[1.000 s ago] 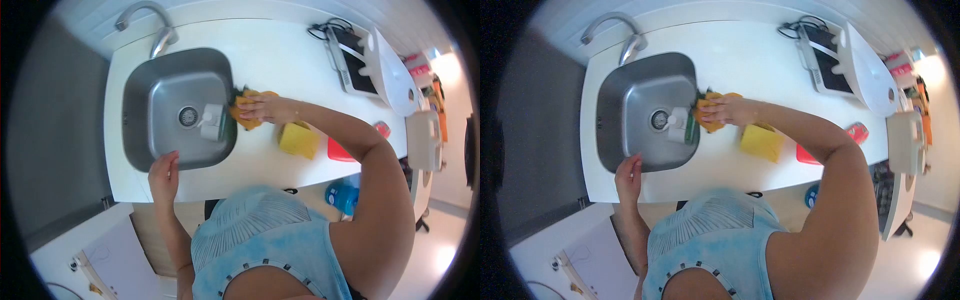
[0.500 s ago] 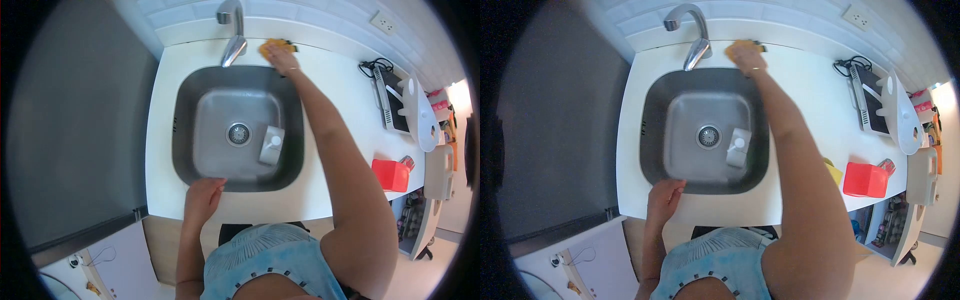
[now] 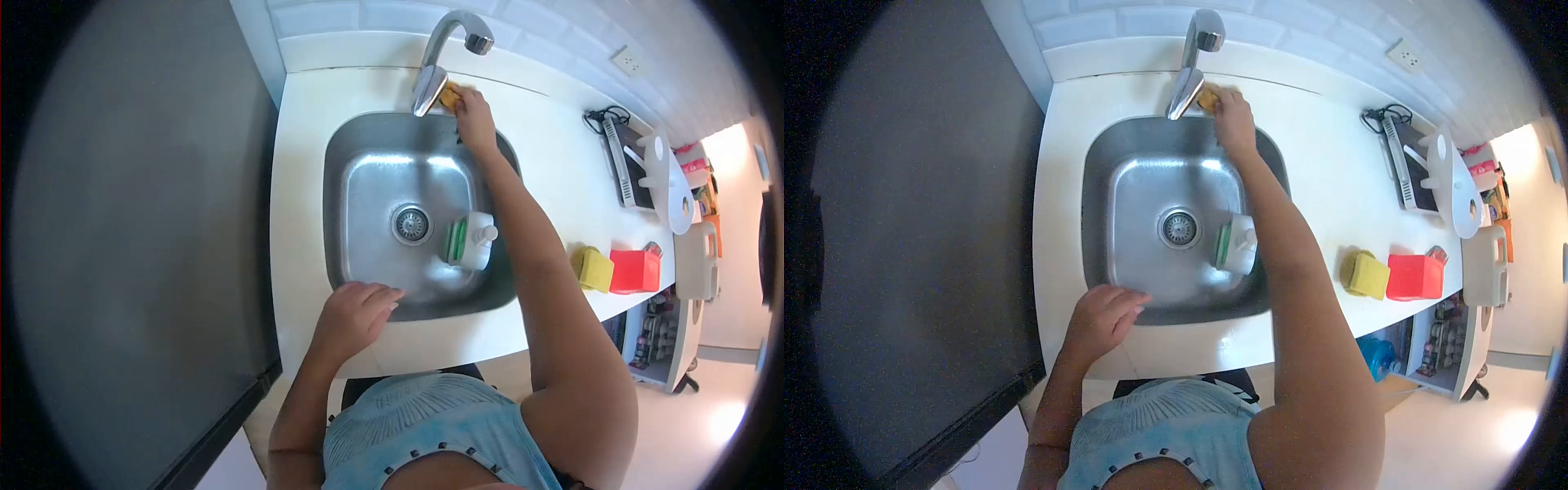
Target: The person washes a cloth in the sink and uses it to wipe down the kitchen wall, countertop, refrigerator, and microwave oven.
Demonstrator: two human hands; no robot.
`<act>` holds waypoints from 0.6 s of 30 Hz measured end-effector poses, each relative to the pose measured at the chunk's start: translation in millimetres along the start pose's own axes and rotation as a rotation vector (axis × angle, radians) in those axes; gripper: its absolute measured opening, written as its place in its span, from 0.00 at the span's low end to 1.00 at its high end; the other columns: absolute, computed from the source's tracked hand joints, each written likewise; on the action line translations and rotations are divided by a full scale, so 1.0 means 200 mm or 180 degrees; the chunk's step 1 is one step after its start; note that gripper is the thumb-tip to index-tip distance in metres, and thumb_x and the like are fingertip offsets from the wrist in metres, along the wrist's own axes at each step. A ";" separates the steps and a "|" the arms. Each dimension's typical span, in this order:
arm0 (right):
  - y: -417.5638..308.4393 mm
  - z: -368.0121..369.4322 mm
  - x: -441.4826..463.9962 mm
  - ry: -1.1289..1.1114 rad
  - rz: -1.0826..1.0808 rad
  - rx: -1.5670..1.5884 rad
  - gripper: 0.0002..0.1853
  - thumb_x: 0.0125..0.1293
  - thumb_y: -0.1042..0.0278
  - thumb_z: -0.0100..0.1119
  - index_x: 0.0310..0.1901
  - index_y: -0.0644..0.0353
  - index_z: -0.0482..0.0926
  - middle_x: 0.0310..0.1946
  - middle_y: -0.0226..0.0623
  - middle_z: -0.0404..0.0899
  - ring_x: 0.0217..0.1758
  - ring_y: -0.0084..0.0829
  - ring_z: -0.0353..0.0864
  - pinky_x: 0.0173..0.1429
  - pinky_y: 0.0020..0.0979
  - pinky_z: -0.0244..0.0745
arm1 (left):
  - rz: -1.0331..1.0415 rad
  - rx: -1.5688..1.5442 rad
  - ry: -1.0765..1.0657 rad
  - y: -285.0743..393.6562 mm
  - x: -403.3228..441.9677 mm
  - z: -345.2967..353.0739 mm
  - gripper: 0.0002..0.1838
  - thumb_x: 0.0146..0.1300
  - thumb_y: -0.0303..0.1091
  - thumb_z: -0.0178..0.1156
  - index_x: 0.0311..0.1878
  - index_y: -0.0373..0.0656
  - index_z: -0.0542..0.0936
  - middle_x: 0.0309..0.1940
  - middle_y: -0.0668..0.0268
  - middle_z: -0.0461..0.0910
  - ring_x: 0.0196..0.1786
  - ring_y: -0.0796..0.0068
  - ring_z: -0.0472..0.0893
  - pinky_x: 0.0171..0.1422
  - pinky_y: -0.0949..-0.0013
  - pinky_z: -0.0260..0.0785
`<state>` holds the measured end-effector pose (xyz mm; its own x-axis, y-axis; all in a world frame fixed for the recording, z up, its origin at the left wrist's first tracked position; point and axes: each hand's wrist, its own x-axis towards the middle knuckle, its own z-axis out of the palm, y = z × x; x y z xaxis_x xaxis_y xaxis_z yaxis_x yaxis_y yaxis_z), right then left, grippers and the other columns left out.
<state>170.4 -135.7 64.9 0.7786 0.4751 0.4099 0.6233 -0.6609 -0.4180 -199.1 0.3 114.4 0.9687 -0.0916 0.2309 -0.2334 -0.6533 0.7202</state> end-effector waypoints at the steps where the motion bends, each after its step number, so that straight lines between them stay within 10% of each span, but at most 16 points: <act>1: 0.05 0.07 0.02 0.0304 -0.0117 -0.0281 0.17 0.56 0.74 0.49 0.48 0.54 0.75 0.44 0.42 0.76 0.47 0.45 0.75 0.51 0.39 0.71 | 0.0001 -0.0016 -0.0039 0.00 0.00 -0.01 0.09 0.55 0.27 0.58 0.40 0.42 0.80 0.34 0.62 0.80 0.39 0.61 0.78 0.46 0.60 0.70; 7: -0.10 0.04 -0.03 0.1316 0.1431 0.1982 0.14 0.60 0.72 0.48 0.46 0.61 0.78 0.44 0.43 0.76 0.47 0.39 0.76 0.53 0.35 0.70 | 0.0077 -0.0131 0.0240 -0.04 0.04 -0.06 0.09 0.54 0.26 0.58 0.39 0.42 0.80 0.35 0.61 0.80 0.39 0.61 0.78 0.44 0.60 0.70; 9: -0.16 -0.06 0.09 0.1212 0.0569 0.2811 0.14 0.60 0.69 0.49 0.46 0.63 0.78 0.45 0.44 0.76 0.49 0.38 0.75 0.55 0.34 0.69 | 0.0053 -0.0129 0.0184 -0.07 0.01 -0.04 0.09 0.54 0.26 0.58 0.40 0.41 0.80 0.36 0.61 0.80 0.39 0.61 0.78 0.44 0.61 0.70; 11: -0.23 -0.09 0.20 -0.0028 0.0242 0.1899 0.15 0.59 0.69 0.51 0.47 0.58 0.78 0.46 0.41 0.76 0.51 0.39 0.74 0.56 0.33 0.69 | 0.0115 -0.0126 0.0086 -0.08 0.03 -0.03 0.10 0.54 0.25 0.58 0.40 0.41 0.80 0.36 0.61 0.80 0.39 0.61 0.78 0.44 0.61 0.70; 13: -0.27 -0.06 0.21 0.0065 -0.2165 -0.1430 0.10 0.54 0.67 0.52 0.37 0.50 0.81 0.44 0.28 0.78 0.53 0.32 0.72 0.65 0.40 0.59 | 0.0182 -0.0128 0.0012 -0.07 0.06 -0.01 0.10 0.54 0.25 0.59 0.41 0.41 0.80 0.37 0.61 0.81 0.39 0.61 0.79 0.44 0.61 0.70; 18: -0.30 -0.13 0.05 -0.0408 -0.1800 -0.1066 0.10 0.56 0.64 0.50 0.33 0.56 0.79 0.41 0.28 0.76 0.57 0.29 0.68 0.71 0.42 0.51 | 0.0196 -0.0262 0.0041 -0.05 0.07 0.05 0.10 0.55 0.27 0.59 0.41 0.41 0.79 0.36 0.62 0.81 0.40 0.61 0.78 0.46 0.61 0.70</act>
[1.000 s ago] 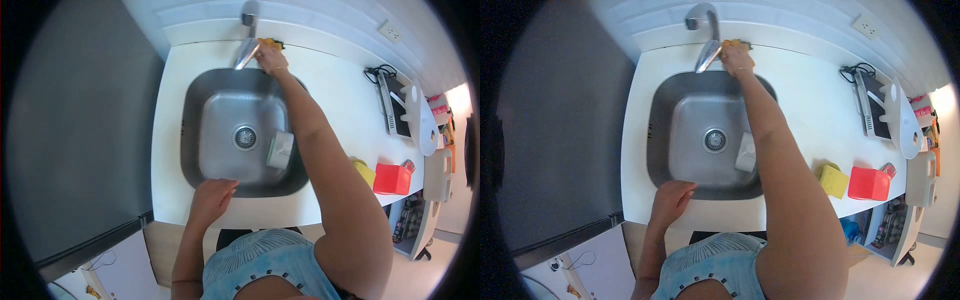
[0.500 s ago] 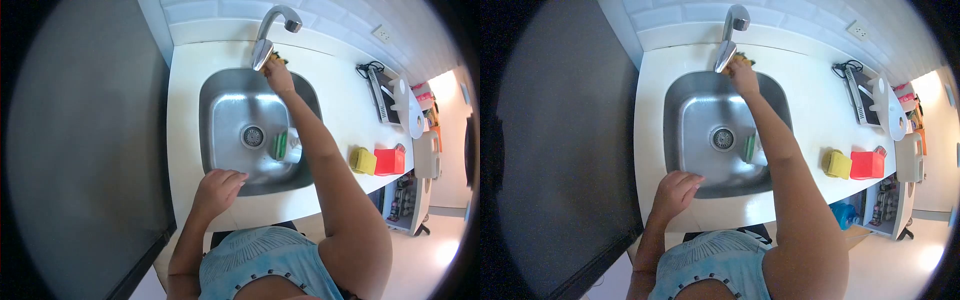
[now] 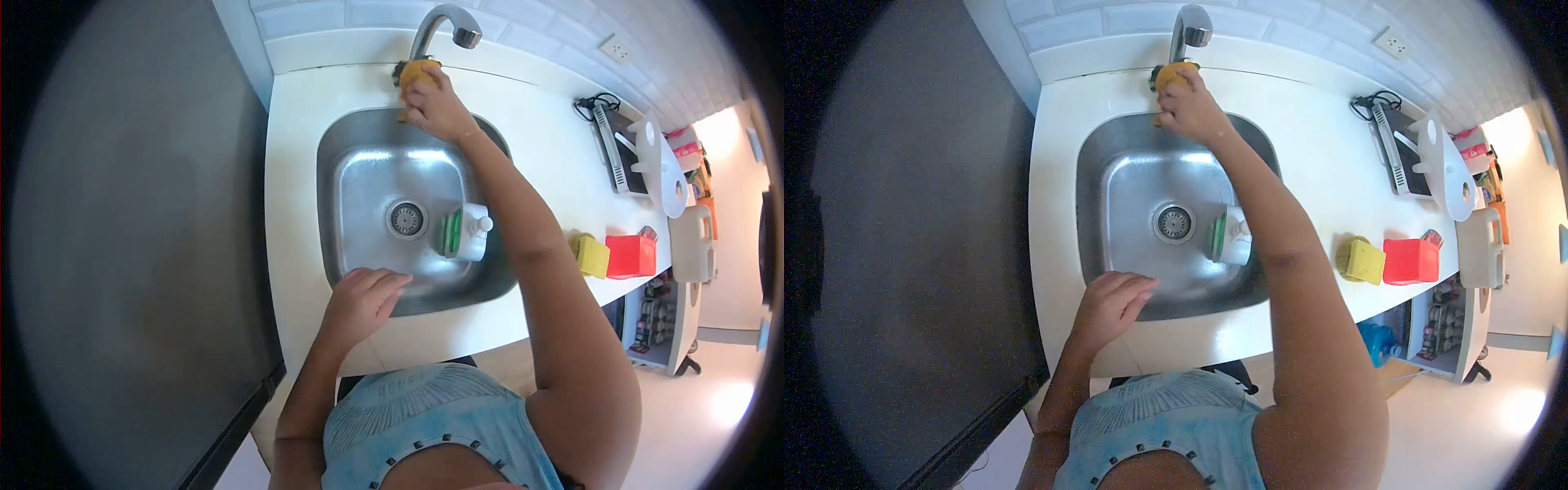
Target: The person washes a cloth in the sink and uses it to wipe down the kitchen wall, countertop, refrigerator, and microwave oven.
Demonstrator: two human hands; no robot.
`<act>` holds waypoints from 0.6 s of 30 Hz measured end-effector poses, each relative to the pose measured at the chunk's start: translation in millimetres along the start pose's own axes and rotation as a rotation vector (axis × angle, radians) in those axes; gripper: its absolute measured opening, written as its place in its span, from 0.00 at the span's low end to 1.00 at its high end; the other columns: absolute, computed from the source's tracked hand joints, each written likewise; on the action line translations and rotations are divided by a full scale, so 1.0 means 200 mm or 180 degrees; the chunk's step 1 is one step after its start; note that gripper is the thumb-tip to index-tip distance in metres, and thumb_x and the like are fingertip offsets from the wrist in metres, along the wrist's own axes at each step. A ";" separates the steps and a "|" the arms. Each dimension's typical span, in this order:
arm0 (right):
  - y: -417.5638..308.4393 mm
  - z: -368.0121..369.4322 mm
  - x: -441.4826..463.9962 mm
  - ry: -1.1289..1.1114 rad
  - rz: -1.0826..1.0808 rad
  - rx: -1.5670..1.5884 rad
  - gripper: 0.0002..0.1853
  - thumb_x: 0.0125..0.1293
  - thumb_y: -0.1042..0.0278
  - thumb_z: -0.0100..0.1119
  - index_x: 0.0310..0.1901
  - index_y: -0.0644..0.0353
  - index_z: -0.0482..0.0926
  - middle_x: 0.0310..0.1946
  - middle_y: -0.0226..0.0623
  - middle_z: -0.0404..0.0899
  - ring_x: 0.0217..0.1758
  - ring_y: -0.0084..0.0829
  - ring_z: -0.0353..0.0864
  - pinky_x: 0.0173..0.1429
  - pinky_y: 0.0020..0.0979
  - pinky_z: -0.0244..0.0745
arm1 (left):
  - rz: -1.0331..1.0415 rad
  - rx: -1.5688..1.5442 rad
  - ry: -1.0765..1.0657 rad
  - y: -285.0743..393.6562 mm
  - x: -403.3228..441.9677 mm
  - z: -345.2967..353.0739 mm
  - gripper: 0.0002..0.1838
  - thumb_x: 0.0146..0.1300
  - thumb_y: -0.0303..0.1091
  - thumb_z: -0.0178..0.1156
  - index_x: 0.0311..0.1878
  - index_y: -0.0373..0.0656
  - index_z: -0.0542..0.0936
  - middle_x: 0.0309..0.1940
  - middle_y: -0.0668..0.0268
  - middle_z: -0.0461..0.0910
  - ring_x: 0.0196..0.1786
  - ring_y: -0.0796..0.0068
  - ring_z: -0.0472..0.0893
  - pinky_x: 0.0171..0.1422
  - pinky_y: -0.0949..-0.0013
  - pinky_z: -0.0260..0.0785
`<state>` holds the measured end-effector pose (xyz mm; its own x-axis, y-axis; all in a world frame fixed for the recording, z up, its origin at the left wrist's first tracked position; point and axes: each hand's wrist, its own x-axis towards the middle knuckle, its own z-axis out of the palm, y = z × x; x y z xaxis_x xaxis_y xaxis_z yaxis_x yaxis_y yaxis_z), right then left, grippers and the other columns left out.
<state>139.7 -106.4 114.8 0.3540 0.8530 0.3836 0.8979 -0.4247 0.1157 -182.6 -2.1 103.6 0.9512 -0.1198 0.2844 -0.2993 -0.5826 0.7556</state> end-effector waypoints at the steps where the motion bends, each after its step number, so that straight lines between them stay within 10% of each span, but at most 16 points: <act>1: 0.00 0.00 -0.05 0.0002 0.0003 0.0009 0.10 0.56 0.64 0.50 0.33 0.56 0.79 0.41 0.28 0.76 0.57 0.29 0.68 0.71 0.42 0.51 | -0.0006 0.0005 -0.0006 0.01 0.00 0.00 0.10 0.55 0.27 0.59 0.41 0.41 0.79 0.36 0.62 0.81 0.40 0.61 0.78 0.46 0.61 0.70; 12: -0.47 0.02 -0.02 0.0514 0.0544 0.0779 0.09 0.57 0.66 0.50 0.37 0.59 0.76 0.42 0.40 0.71 0.55 0.44 0.68 0.59 0.38 0.68 | -0.0106 0.0110 -0.0147 -0.02 -0.03 0.00 0.10 0.54 0.27 0.60 0.41 0.42 0.79 0.36 0.62 0.80 0.40 0.61 0.79 0.47 0.62 0.70; 17: -0.15 0.26 0.51 0.0602 0.1296 -0.1289 0.11 0.59 0.69 0.46 0.40 0.60 0.76 0.44 0.39 0.75 0.50 0.39 0.75 0.63 0.43 0.60 | -0.0157 0.0098 -0.0064 -0.03 -0.06 0.00 0.11 0.53 0.25 0.61 0.42 0.43 0.80 0.36 0.61 0.81 0.38 0.63 0.79 0.45 0.61 0.71; 18: -0.09 0.32 0.56 -0.0384 0.1494 -0.1380 0.11 0.60 0.68 0.45 0.40 0.60 0.76 0.41 0.40 0.77 0.48 0.39 0.77 0.65 0.45 0.56 | -0.0141 0.0084 0.0035 -0.04 -0.06 0.00 0.11 0.53 0.24 0.61 0.42 0.43 0.80 0.36 0.61 0.81 0.38 0.63 0.80 0.45 0.60 0.71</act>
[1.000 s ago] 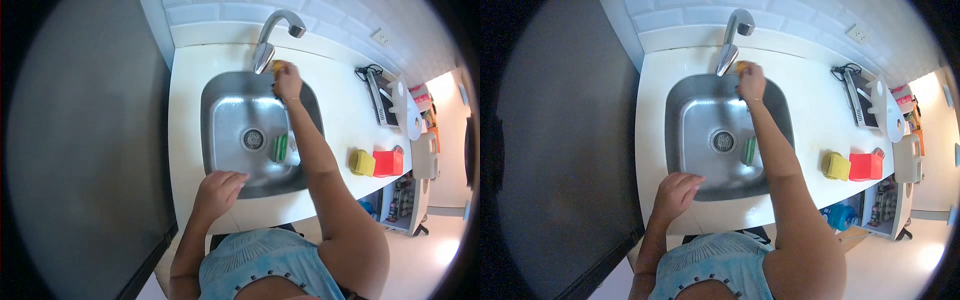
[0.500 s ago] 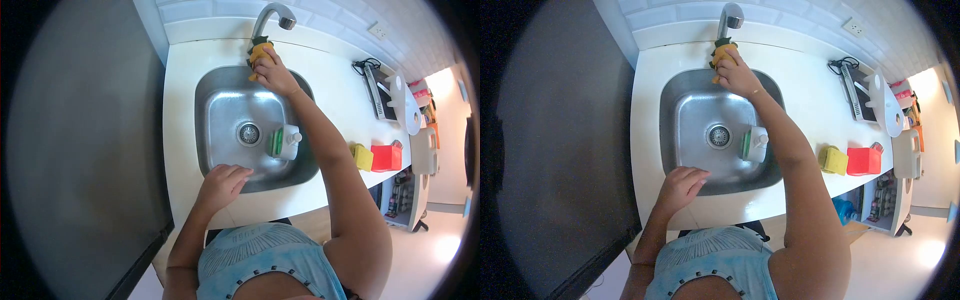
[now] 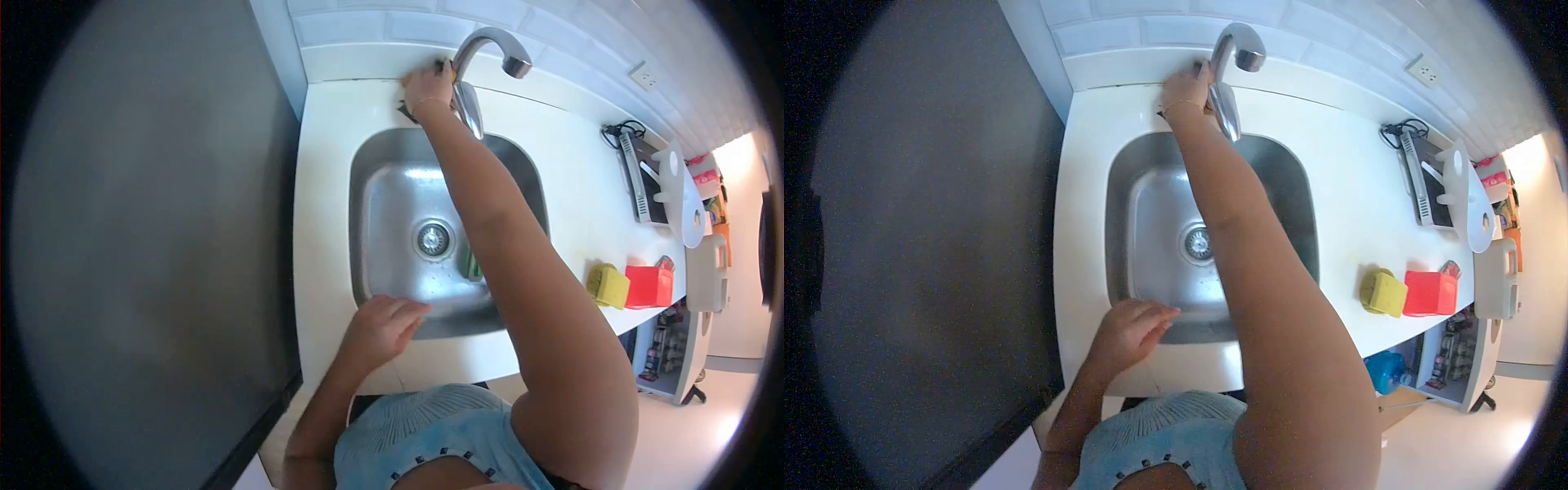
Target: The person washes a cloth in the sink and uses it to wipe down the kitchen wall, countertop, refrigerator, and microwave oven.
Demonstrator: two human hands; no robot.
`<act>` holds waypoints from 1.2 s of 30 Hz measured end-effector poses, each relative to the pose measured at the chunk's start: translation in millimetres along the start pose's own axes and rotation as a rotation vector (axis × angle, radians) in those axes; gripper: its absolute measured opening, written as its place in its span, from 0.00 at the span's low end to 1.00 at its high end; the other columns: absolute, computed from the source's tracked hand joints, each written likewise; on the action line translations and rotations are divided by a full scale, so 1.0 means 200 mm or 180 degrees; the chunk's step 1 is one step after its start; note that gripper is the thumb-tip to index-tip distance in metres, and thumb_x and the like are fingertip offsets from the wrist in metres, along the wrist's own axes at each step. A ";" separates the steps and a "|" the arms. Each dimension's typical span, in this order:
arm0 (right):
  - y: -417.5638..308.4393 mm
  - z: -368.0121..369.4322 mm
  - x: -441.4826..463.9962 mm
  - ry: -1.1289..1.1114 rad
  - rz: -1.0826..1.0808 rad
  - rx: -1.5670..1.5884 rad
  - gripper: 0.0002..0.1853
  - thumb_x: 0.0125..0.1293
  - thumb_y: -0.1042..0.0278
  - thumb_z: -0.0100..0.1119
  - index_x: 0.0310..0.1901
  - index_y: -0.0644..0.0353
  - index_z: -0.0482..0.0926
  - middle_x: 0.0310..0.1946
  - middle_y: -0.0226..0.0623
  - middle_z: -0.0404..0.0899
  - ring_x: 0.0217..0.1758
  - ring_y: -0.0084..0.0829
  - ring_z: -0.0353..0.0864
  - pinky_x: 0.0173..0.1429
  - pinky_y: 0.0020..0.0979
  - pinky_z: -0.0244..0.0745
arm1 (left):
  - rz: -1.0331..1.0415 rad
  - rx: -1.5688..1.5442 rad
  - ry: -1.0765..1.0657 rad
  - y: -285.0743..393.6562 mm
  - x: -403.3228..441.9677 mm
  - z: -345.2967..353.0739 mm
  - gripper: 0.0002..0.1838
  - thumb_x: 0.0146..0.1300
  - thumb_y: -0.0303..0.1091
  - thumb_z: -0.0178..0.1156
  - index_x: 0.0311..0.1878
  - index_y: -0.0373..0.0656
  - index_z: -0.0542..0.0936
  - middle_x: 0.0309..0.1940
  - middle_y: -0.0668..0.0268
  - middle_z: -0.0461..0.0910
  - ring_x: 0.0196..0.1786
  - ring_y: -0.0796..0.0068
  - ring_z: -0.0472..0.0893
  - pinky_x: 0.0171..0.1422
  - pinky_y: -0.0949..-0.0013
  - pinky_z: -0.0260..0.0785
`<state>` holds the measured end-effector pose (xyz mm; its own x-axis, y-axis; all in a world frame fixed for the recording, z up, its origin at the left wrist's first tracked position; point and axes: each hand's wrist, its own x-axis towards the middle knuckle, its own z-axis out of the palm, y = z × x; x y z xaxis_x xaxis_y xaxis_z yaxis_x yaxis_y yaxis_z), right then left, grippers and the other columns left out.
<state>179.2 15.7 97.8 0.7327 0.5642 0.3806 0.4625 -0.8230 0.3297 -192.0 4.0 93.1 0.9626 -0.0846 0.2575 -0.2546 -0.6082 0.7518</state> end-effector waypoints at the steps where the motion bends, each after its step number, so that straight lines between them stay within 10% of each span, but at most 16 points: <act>1: -0.02 0.07 0.04 -0.0977 -0.0016 -0.0286 0.11 0.61 0.68 0.43 0.40 0.60 0.76 0.38 0.41 0.79 0.45 0.39 0.78 0.67 0.46 0.51 | 0.0006 0.0040 -0.0020 0.00 0.00 -0.01 0.11 0.53 0.24 0.61 0.42 0.43 0.80 0.36 0.61 0.81 0.38 0.63 0.80 0.45 0.60 0.71; 4: -0.10 0.16 0.07 -0.0828 0.0728 0.0033 0.13 0.65 0.65 0.41 0.41 0.52 0.78 0.38 0.41 0.82 0.45 0.40 0.80 0.62 0.49 0.50 | 0.0057 -0.0052 0.0143 0.01 0.00 -0.06 0.11 0.53 0.24 0.61 0.42 0.42 0.80 0.35 0.60 0.81 0.37 0.63 0.80 0.42 0.60 0.72; 13: -0.04 0.02 -0.48 0.0656 -0.0506 0.1548 0.09 0.60 0.69 0.47 0.38 0.64 0.72 0.29 0.42 0.79 0.34 0.41 0.80 0.42 0.39 0.72 | 0.0056 -0.0016 0.0135 -0.04 -0.03 -0.11 0.12 0.51 0.23 0.62 0.40 0.42 0.80 0.33 0.61 0.81 0.37 0.63 0.80 0.42 0.61 0.72; 17: 0.02 -0.11 -0.33 0.0875 -0.0009 0.2326 0.07 0.59 0.71 0.48 0.37 0.63 0.71 0.26 0.44 0.78 0.30 0.47 0.79 0.37 0.41 0.73 | 0.0102 0.0041 0.0150 -0.04 -0.04 -0.13 0.11 0.50 0.24 0.61 0.39 0.42 0.81 0.33 0.62 0.80 0.37 0.63 0.79 0.43 0.62 0.71; 21: -0.10 0.23 -0.11 0.0566 0.0400 0.1822 0.23 0.67 0.54 0.35 0.58 0.57 0.67 0.59 0.48 0.68 0.55 0.44 0.73 0.60 0.42 0.65 | -0.0036 0.0062 0.0206 -0.03 -0.05 -0.14 0.10 0.50 0.24 0.62 0.38 0.42 0.81 0.33 0.63 0.80 0.35 0.63 0.79 0.43 0.63 0.71; 22: -0.14 0.24 -0.12 -0.0297 0.0652 0.1335 0.28 0.68 0.48 0.27 0.65 0.52 0.62 0.69 0.36 0.55 0.66 0.40 0.62 0.70 0.43 0.51 | -0.0086 0.0086 0.0227 -0.03 -0.06 -0.13 0.10 0.50 0.24 0.62 0.38 0.42 0.81 0.33 0.63 0.80 0.35 0.63 0.79 0.43 0.63 0.71; 27: -0.49 0.13 -0.10 0.0588 -0.0344 0.1777 0.23 0.68 0.51 0.35 0.61 0.45 0.67 0.62 0.30 0.66 0.64 0.36 0.65 0.68 0.43 0.53 | -0.0243 -0.0120 0.0272 -0.04 -0.13 -0.13 0.10 0.53 0.24 0.62 0.40 0.41 0.80 0.34 0.60 0.81 0.40 0.62 0.80 0.45 0.60 0.72; 36: -0.72 0.04 -0.12 -0.0028 -0.1282 0.1641 0.24 0.70 0.47 0.28 0.66 0.36 0.60 0.69 0.21 0.55 0.70 0.36 0.55 0.73 0.46 0.43 | -0.0521 -0.0047 0.0702 0.03 -0.34 -0.24 0.10 0.56 0.23 0.57 0.42 0.43 0.79 0.37 0.60 0.81 0.41 0.58 0.79 0.49 0.59 0.70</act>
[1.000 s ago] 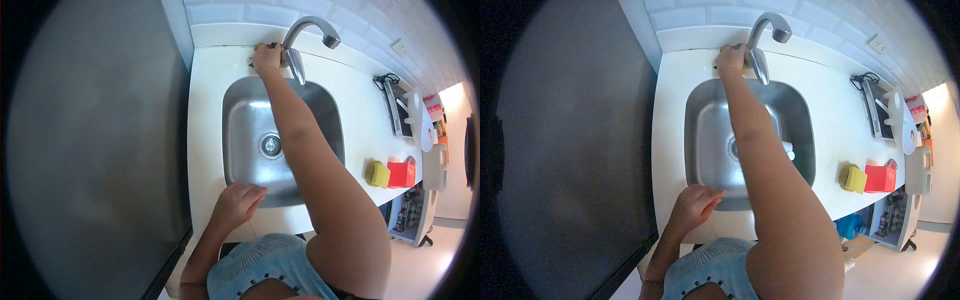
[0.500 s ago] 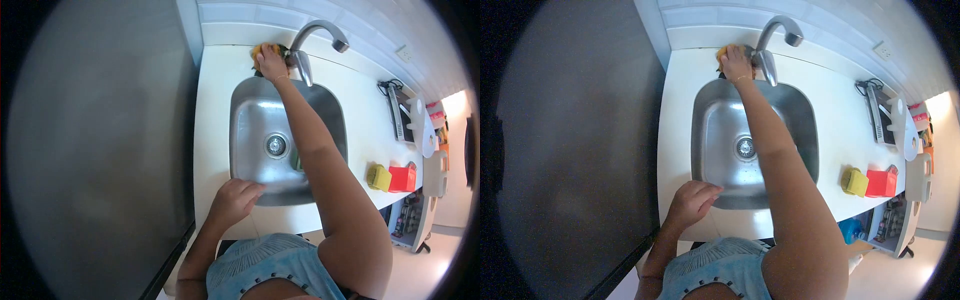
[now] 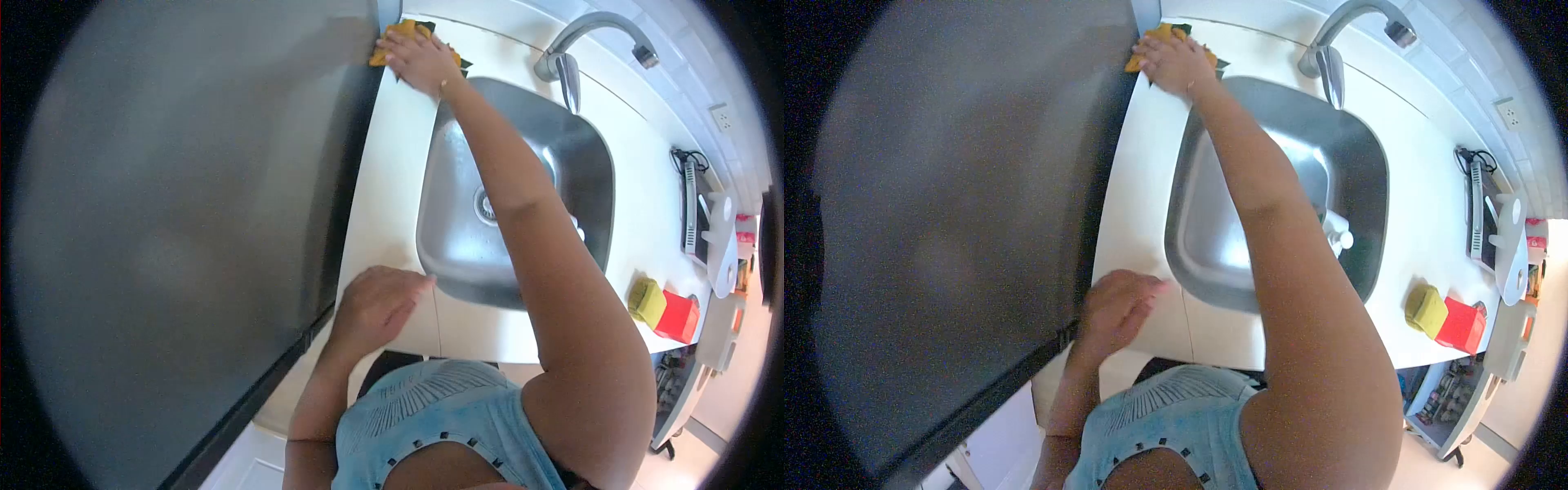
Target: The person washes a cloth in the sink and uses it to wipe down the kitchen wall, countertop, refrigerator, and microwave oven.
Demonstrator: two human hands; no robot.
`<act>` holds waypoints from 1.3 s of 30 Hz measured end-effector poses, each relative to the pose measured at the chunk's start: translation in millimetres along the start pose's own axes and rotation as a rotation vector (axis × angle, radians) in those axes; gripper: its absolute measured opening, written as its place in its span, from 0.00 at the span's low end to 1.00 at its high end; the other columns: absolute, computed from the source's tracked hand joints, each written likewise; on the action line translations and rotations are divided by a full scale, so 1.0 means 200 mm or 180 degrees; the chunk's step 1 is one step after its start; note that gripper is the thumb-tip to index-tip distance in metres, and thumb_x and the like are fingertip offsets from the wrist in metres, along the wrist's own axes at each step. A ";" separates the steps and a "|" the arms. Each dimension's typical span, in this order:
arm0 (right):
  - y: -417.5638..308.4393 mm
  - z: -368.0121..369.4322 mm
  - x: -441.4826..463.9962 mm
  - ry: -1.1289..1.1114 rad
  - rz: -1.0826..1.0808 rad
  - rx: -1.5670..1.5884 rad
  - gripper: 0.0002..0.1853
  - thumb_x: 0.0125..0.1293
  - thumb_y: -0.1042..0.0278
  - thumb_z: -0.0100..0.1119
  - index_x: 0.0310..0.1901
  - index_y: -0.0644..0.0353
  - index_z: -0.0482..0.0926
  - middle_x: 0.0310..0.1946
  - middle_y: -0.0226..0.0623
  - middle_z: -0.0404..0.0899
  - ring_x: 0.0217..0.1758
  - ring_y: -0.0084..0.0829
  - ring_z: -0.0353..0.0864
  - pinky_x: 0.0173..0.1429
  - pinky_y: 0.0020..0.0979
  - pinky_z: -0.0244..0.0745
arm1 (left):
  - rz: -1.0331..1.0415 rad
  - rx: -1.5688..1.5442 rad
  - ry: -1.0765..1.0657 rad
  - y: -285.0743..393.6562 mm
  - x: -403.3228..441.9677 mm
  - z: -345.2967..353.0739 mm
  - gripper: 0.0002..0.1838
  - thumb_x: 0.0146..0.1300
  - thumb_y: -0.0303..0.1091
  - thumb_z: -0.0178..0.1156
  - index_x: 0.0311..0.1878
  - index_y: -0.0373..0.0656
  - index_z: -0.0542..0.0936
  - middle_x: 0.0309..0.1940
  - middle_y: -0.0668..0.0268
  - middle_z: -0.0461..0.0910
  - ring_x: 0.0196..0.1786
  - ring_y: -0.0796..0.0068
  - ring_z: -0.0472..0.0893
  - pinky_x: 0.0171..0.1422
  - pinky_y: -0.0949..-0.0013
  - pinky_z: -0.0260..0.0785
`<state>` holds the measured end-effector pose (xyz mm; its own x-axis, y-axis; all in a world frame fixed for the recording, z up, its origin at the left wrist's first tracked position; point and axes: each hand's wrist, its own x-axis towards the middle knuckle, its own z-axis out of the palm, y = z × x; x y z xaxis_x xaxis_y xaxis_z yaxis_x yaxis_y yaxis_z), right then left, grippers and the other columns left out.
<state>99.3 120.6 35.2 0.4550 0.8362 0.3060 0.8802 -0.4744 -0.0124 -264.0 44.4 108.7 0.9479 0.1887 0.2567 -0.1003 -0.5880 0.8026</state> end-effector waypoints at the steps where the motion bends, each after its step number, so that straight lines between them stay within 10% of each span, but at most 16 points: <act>1: -0.08 -0.01 -0.11 0.0126 -0.0224 0.0043 0.24 0.70 0.47 0.29 0.65 0.36 0.61 0.69 0.22 0.56 0.70 0.36 0.55 0.72 0.47 0.44 | -0.0042 -0.0036 -0.0008 0.02 -0.03 -0.02 0.10 0.56 0.23 0.57 0.42 0.43 0.79 0.37 0.60 0.81 0.41 0.58 0.79 0.49 0.59 0.70; 15: -0.84 -0.72 -1.62 -0.0653 -0.1442 0.1249 0.24 0.65 0.50 0.45 0.63 0.38 0.65 0.66 0.23 0.59 0.69 0.34 0.56 0.71 0.43 0.46 | -0.0296 -0.0341 0.0620 0.18 -0.37 -0.18 0.10 0.63 0.24 0.52 0.46 0.38 0.77 0.39 0.59 0.81 0.45 0.69 0.79 0.52 0.68 0.68; 30: 0.10 -1.02 -2.88 -0.0209 0.2445 -0.0349 0.25 0.67 0.48 0.39 0.66 0.36 0.59 0.69 0.22 0.54 0.69 0.41 0.57 0.70 0.48 0.45 | -0.0624 -0.0207 0.0338 0.38 -0.57 0.14 0.10 0.64 0.27 0.53 0.47 0.39 0.77 0.38 0.63 0.81 0.43 0.73 0.79 0.52 0.72 0.68; 39: 0.37 -0.82 -2.43 -0.0131 0.2654 -0.0489 0.26 0.68 0.46 0.35 0.67 0.39 0.58 0.69 0.28 0.54 0.71 0.41 0.52 0.70 0.50 0.44 | -0.0632 -0.0410 -0.0242 0.42 -0.43 0.30 0.09 0.65 0.28 0.52 0.46 0.38 0.77 0.37 0.62 0.79 0.41 0.72 0.78 0.49 0.72 0.68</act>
<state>-78.8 -366.4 41.9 0.9540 0.2043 0.2192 0.2278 -0.9697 -0.0881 -336.8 -68.0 122.2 0.9724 0.2279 0.0498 0.0570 -0.4393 0.8965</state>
